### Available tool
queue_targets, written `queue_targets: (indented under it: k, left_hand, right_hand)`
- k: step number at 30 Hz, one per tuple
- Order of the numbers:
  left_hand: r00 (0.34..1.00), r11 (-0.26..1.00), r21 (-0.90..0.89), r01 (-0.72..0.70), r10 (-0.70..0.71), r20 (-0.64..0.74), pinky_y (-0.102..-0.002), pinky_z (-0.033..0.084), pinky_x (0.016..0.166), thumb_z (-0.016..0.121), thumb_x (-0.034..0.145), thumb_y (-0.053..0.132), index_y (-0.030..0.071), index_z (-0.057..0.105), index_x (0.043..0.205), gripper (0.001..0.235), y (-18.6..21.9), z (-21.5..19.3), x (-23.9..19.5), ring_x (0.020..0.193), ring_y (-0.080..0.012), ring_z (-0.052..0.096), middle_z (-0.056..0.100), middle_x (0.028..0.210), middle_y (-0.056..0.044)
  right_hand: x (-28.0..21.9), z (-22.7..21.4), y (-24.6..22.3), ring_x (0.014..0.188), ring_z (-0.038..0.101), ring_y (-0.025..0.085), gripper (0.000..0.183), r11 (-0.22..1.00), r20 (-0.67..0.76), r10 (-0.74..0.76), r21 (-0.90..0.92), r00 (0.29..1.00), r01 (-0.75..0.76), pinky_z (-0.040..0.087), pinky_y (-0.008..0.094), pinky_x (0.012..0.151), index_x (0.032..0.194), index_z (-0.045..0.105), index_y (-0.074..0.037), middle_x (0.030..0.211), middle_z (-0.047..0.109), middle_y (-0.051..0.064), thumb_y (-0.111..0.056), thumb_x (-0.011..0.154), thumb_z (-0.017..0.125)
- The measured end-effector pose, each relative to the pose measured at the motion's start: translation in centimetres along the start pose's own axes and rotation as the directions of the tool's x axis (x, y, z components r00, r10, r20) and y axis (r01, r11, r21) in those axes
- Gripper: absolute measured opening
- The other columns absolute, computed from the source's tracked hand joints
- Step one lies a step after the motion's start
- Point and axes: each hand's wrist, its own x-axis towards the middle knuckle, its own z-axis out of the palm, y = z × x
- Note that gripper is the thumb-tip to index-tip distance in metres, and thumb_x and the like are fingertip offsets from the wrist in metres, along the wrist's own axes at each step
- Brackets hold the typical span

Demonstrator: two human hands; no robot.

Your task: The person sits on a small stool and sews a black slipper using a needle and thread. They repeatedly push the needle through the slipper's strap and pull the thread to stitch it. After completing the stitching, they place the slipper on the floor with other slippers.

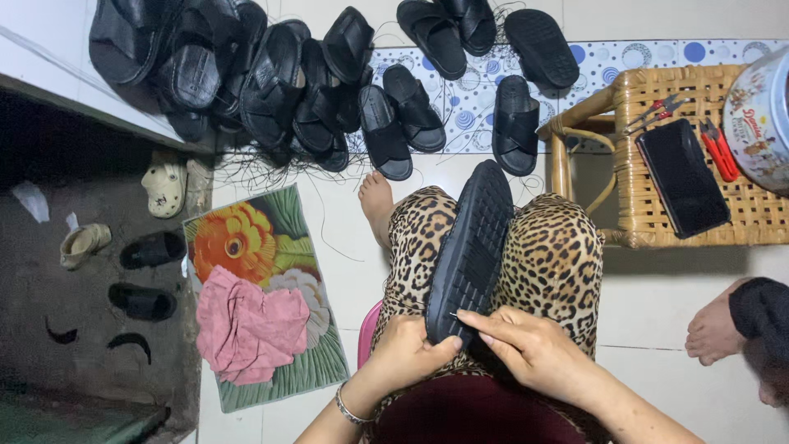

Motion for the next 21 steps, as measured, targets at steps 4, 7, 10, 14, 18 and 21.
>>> queue_targets:
  k: [4,7,10,14,18,21]
  left_hand:
    - [0.998,0.981,0.195,-0.002,0.013,-0.056,-0.044,0.049,0.056,0.067,0.082,0.052,0.010,0.049,0.052,0.054,0.3,0.8,0.3,0.049,-0.0272,0.061,0.057,0.047,-0.003]
    - [0.979,0.968,0.248,-0.040,0.088,-0.184,-0.046,0.049,0.052,0.066,0.079,0.052,0.011,0.057,0.053,0.049,0.4,1.5,0.2,0.049,-0.0298,0.064,0.063,0.051,-0.007]
    - [0.960,0.945,0.319,-0.072,0.152,-0.234,-0.053,0.049,0.053,0.067,0.081,0.055,0.007,0.067,0.058,0.053,0.2,1.8,0.1,0.052,-0.0396,0.065,0.066,0.056,-0.015]
    - [0.939,0.941,0.325,-0.093,0.192,-0.287,-0.052,0.048,0.051,0.068,0.079,0.053,0.007,0.065,0.055,0.052,0.2,2.2,0.1,0.049,-0.0361,0.064,0.064,0.052,-0.012]
    - [0.926,0.933,0.335,-0.134,0.239,-0.293,-0.050,0.048,0.047,0.068,0.080,0.051,0.010,0.064,0.055,0.049,0.7,2.1,0.3,0.048,-0.0326,0.065,0.064,0.052,-0.010]
    - [0.903,0.925,0.319,-0.206,0.306,-0.303,-0.049,0.046,0.042,0.070,0.080,0.045,0.011,0.060,0.054,0.044,1.3,1.5,0.6,0.046,-0.0307,0.064,0.064,0.052,-0.009]
  right_hand:
    - [0.5,-0.8,-0.4,0.063,0.059,0.016,0.049,0.989,0.067,0.038,-0.143,0.997,-0.028,0.052,0.032,0.058,0.144,0.060,-0.037,0.075,0.051,-0.002,-0.024,0.097,0.064]
    - [0.7,-0.7,-0.7,0.066,0.064,0.016,0.046,0.994,0.040,0.045,-0.100,0.998,-0.041,0.054,0.030,0.063,0.141,0.063,-0.034,0.078,0.058,-0.001,-0.022,0.097,0.063]
    - [1.1,-0.4,-0.8,0.073,0.071,0.015,0.040,0.999,0.010,0.023,0.022,1.000,-0.023,0.056,0.026,0.072,0.137,0.068,-0.021,0.085,0.068,0.002,-0.018,0.097,0.062]
    - [1.6,0.0,-0.9,0.087,0.077,0.019,0.034,0.995,-0.032,-0.005,0.095,0.999,0.008,0.059,0.029,0.083,0.130,0.070,-0.013,0.100,0.078,0.005,-0.018,0.097,0.062]
    - [1.4,1.0,-0.1,0.093,0.082,0.017,0.028,0.991,-0.115,0.044,0.128,0.992,-0.029,0.062,0.027,0.087,0.120,0.074,-0.011,0.109,0.082,0.006,-0.021,0.096,0.064]
    - [0.8,2.1,1.1,0.096,0.082,0.016,0.026,0.980,-0.174,0.104,0.186,0.979,-0.071,0.061,0.026,0.090,0.115,0.076,-0.010,0.109,0.083,0.006,-0.020,0.095,0.065]
